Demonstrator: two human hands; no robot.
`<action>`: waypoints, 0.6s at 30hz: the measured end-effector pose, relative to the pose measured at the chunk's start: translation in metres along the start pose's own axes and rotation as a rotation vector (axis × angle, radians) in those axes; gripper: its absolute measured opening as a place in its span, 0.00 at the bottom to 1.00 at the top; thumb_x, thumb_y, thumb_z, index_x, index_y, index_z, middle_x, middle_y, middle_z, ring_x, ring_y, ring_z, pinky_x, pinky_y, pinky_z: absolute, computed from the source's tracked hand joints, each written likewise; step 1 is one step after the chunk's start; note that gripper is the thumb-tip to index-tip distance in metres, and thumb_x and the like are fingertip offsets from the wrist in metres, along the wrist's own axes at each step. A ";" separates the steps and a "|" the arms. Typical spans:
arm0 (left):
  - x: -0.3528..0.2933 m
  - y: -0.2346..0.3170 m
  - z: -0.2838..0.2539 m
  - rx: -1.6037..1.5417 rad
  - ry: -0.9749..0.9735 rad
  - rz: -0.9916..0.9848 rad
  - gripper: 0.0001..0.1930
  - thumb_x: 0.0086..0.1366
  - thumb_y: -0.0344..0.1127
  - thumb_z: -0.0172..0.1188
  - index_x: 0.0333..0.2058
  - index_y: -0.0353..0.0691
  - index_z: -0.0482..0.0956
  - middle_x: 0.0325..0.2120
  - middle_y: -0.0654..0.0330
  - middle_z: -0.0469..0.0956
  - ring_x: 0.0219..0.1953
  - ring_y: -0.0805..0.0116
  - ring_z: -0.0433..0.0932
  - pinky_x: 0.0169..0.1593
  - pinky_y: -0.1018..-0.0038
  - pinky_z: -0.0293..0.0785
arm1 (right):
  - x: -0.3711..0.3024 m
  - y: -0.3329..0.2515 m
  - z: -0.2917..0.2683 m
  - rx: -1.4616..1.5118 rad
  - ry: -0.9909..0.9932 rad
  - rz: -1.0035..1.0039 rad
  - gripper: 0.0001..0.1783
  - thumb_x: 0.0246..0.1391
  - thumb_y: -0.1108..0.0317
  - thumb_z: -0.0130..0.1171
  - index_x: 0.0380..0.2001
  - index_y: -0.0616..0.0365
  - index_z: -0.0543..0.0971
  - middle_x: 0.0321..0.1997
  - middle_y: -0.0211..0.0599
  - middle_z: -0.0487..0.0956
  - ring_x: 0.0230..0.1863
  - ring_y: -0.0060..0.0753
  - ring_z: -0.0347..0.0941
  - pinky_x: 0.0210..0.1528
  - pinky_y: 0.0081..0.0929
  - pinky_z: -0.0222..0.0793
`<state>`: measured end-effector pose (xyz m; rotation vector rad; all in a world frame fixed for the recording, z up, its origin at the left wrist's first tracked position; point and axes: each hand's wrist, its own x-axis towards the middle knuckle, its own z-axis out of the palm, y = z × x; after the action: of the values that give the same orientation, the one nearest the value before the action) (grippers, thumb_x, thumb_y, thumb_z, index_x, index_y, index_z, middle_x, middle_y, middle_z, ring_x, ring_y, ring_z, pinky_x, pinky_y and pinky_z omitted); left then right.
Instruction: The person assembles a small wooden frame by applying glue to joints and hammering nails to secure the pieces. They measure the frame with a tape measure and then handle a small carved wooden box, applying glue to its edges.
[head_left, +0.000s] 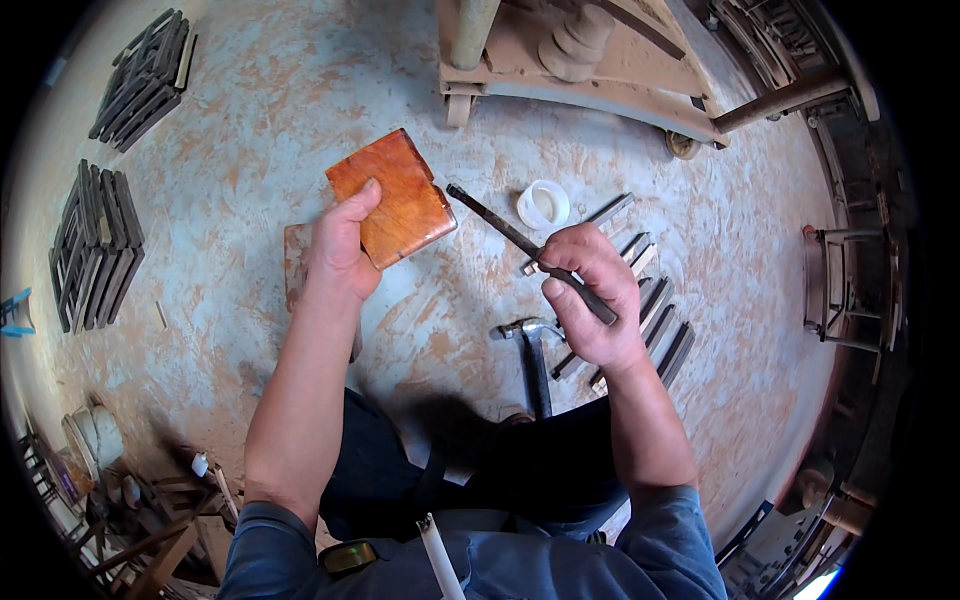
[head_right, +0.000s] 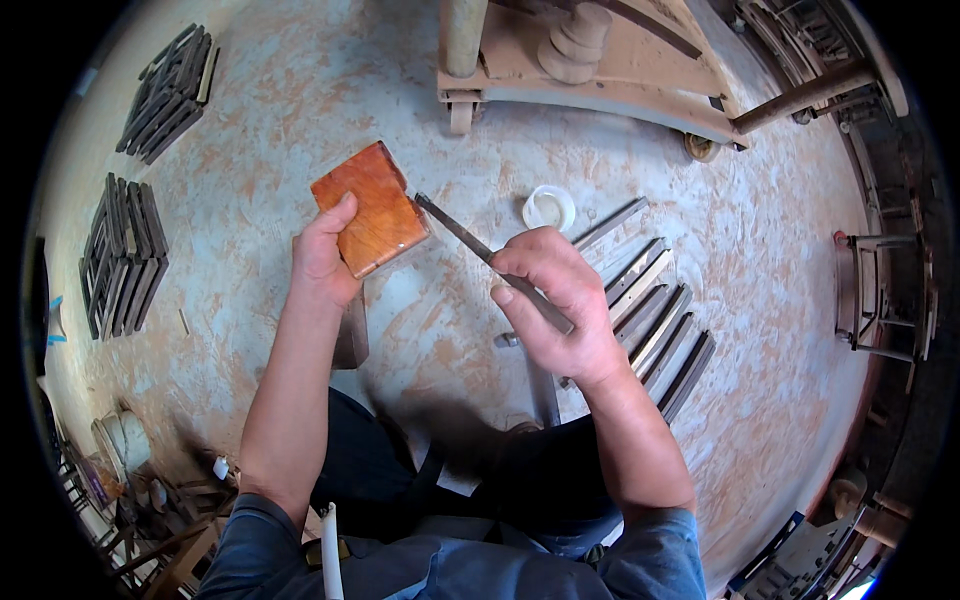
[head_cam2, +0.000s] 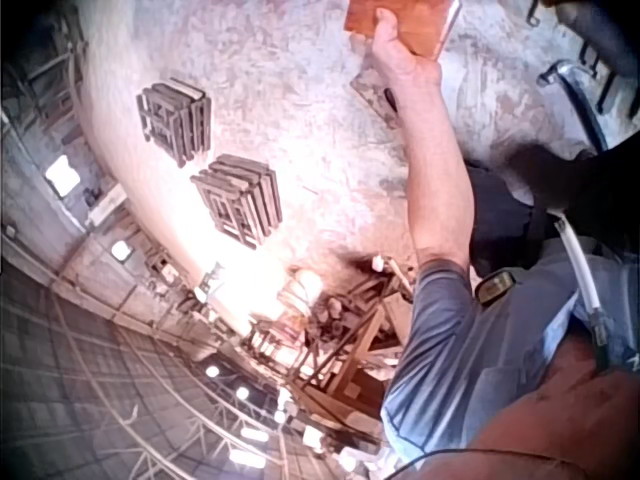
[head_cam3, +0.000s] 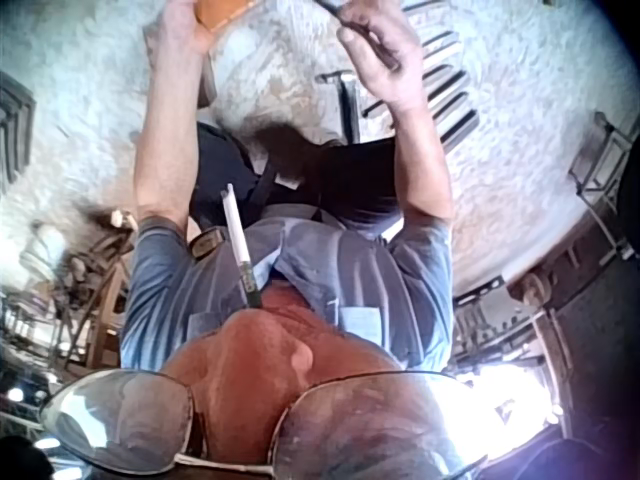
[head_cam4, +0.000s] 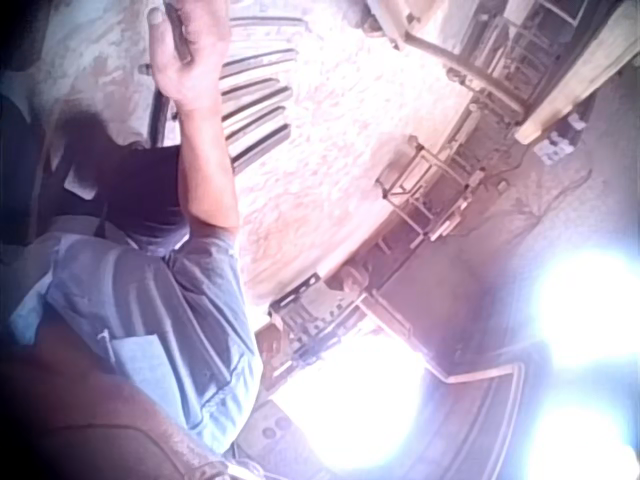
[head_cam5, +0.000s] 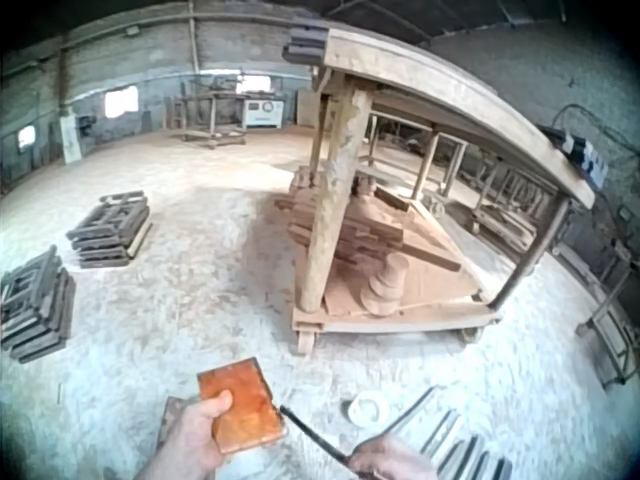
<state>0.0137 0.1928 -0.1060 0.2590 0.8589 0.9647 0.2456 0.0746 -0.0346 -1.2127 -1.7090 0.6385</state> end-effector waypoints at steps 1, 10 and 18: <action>0.000 0.000 0.000 0.000 -0.004 0.001 0.20 0.65 0.34 0.57 0.54 0.35 0.69 0.51 0.54 0.75 0.51 0.54 0.77 0.55 0.56 0.75 | 0.000 0.000 0.001 -0.010 -0.015 -0.002 0.12 0.46 0.80 0.62 0.37 0.65 0.78 0.37 0.43 0.75 0.37 0.39 0.73 0.40 0.28 0.70; -0.001 0.000 0.000 -0.004 -0.014 -0.003 0.20 0.65 0.34 0.57 0.55 0.35 0.69 0.51 0.54 0.75 0.52 0.56 0.77 0.55 0.56 0.75 | 0.001 -0.002 0.002 -0.073 -0.042 -0.030 0.14 0.44 0.82 0.63 0.38 0.64 0.79 0.37 0.42 0.75 0.38 0.40 0.73 0.40 0.29 0.70; -0.001 0.000 0.003 0.018 -0.015 -0.014 0.20 0.66 0.35 0.56 0.55 0.35 0.69 0.51 0.54 0.75 0.52 0.56 0.77 0.54 0.56 0.75 | 0.002 -0.001 0.006 -0.076 -0.059 -0.009 0.16 0.43 0.83 0.63 0.39 0.64 0.79 0.37 0.42 0.74 0.37 0.39 0.73 0.39 0.29 0.69</action>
<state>0.0153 0.1921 -0.1034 0.2750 0.8554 0.9414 0.2398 0.0761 -0.0356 -1.2494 -1.8012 0.6141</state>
